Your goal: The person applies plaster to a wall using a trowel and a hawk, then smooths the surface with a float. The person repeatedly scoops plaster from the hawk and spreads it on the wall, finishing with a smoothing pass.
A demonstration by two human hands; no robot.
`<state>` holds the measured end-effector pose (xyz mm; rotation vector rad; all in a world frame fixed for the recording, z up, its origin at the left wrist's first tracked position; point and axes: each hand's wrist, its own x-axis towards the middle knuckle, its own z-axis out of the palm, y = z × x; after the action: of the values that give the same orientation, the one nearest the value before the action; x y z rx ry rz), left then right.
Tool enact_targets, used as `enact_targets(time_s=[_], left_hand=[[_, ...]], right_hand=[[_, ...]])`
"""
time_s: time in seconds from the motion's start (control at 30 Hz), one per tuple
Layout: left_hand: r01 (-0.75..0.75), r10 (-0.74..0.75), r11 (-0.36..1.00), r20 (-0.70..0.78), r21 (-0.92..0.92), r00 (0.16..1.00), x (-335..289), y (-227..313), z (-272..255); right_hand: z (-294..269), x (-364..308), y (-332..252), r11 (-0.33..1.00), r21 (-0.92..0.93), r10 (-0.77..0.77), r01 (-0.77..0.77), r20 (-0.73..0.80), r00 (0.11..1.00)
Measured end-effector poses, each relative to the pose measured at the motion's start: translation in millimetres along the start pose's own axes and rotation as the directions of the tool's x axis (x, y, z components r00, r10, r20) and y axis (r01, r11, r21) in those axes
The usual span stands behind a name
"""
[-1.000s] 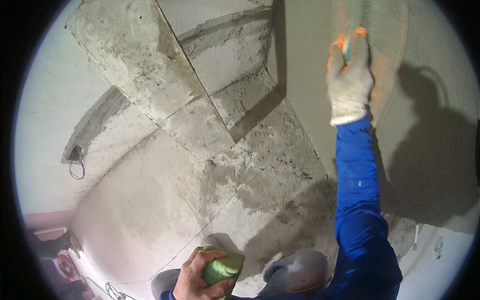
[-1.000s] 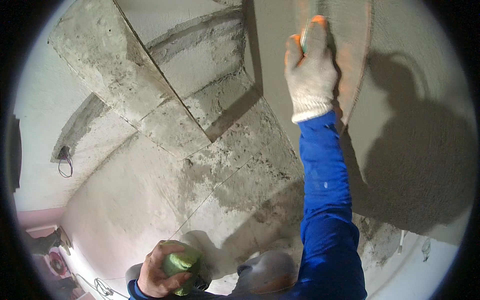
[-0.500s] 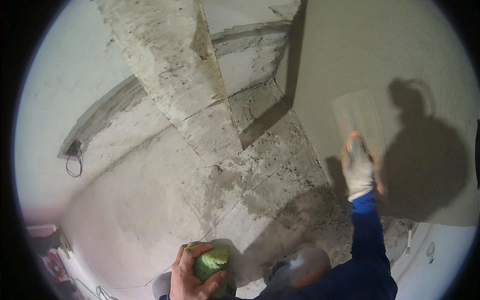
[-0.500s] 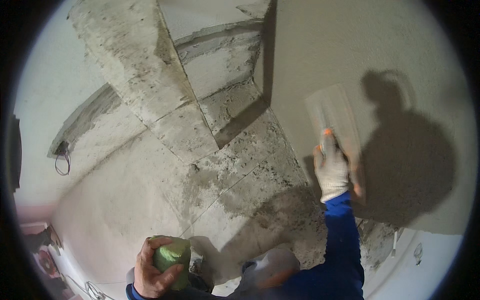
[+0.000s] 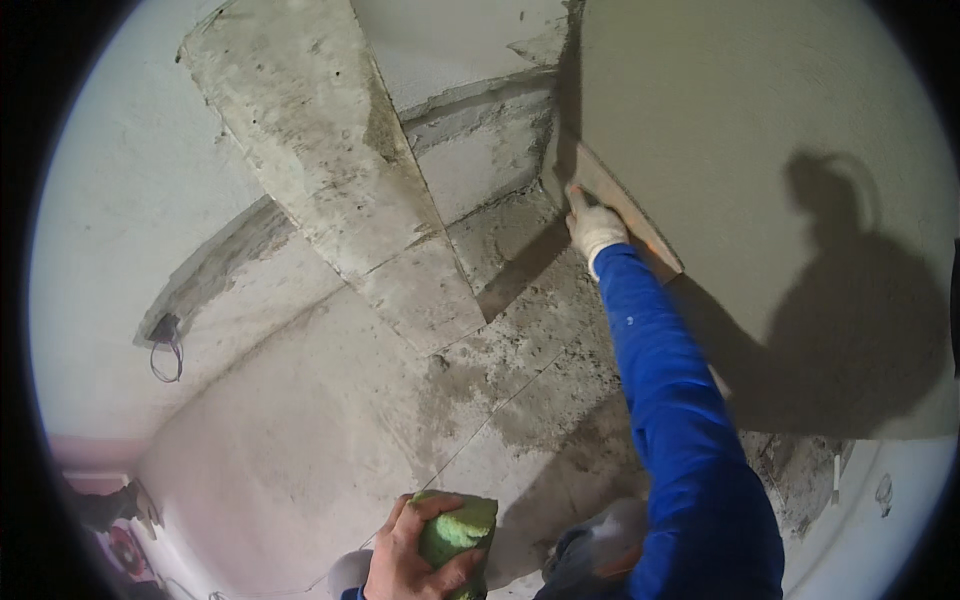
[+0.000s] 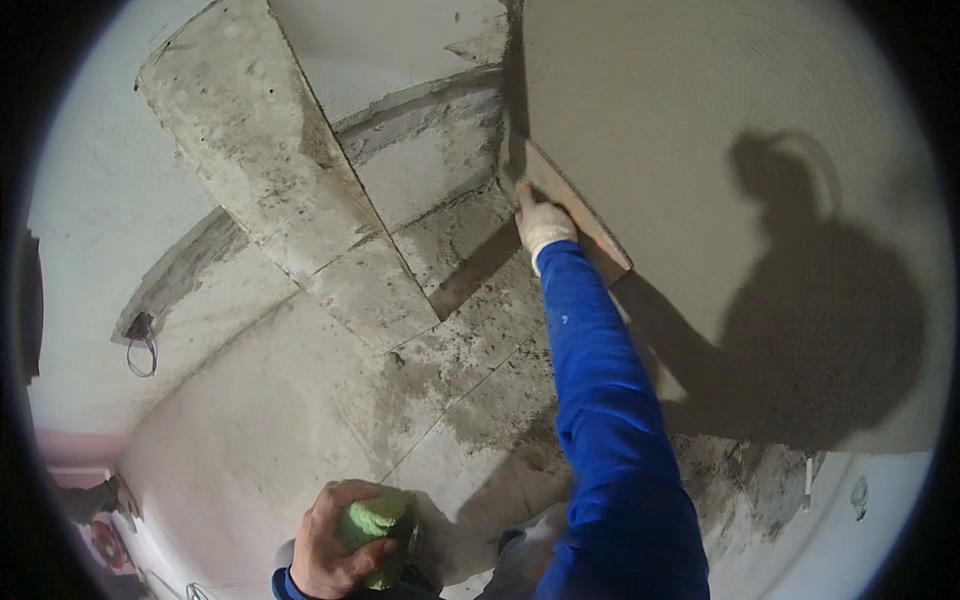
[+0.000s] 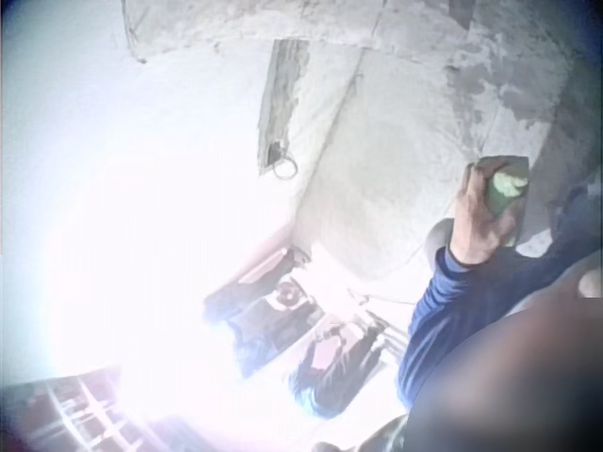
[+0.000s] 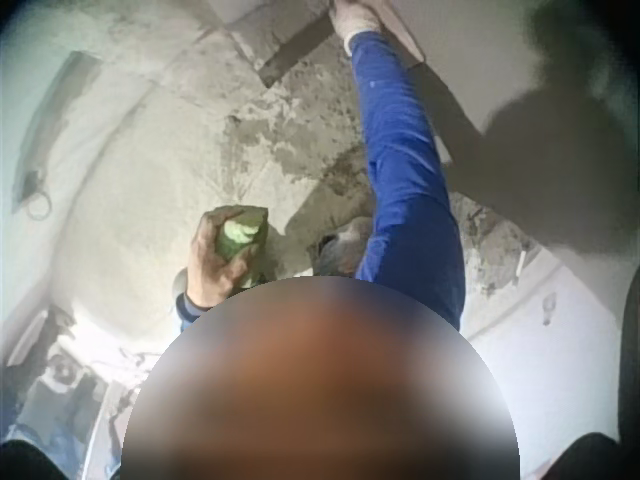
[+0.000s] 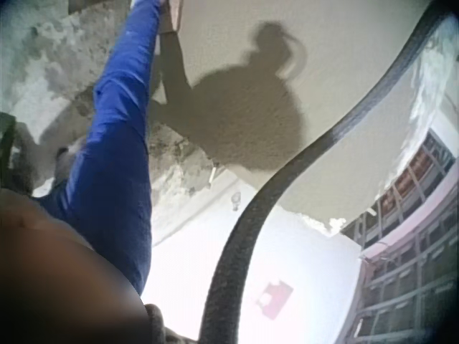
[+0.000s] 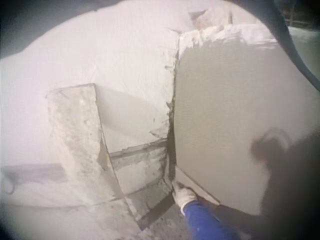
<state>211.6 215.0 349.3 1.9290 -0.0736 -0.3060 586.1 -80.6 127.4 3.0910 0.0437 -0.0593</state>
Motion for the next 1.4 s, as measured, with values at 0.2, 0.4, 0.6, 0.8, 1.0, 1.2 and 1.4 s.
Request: enact_targets(time_s=[0.2, 0.4, 0.6, 0.8, 1.0, 1.2, 1.4], left_hand=[[0.048, -0.047, 0.996, 0.023, -0.071, 0.999, -3, 1, -7], [0.010, -0.010, 1.000, 0.185, 0.003, 0.983, 31, -13, -7], [0.058, -0.047, 0.997, 0.226, -0.043, 0.973, 56, -16, 14], [0.041, -0.040, 0.999, 0.129, -0.006, 0.991, 42, -8, 25], [0.113, -0.109, 0.993, 0.097, -0.044, 0.989, 8, 0, 30], [0.155, -0.149, 0.987, 0.120, -0.037, 0.982, 21, -3, 41], [0.221, -0.158, 0.954, 0.281, -0.205, 0.946, 49, -3, 59]], right_hand=[[38, -109, 59, 0.999, 0.010, 0.031, -0.035, 0.257, 0.966], [-94, -279, 110, 0.935, 0.306, 0.040, 0.179, -0.594, 0.804], [-194, -215, 97, 0.731, 0.640, 0.399, 0.238, -0.683, 0.612], [-103, -66, 39, 0.928, 0.368, 0.103, 0.054, -0.395, 0.913], [45, -68, 29, 0.975, 0.183, 0.112, -0.125, 0.083, 0.990], [89, -134, 58, 0.995, 0.031, 0.081, -0.090, 0.229, 0.970], [73, -281, 115, 0.983, -0.027, 0.181, -0.182, 0.315, 0.932]])
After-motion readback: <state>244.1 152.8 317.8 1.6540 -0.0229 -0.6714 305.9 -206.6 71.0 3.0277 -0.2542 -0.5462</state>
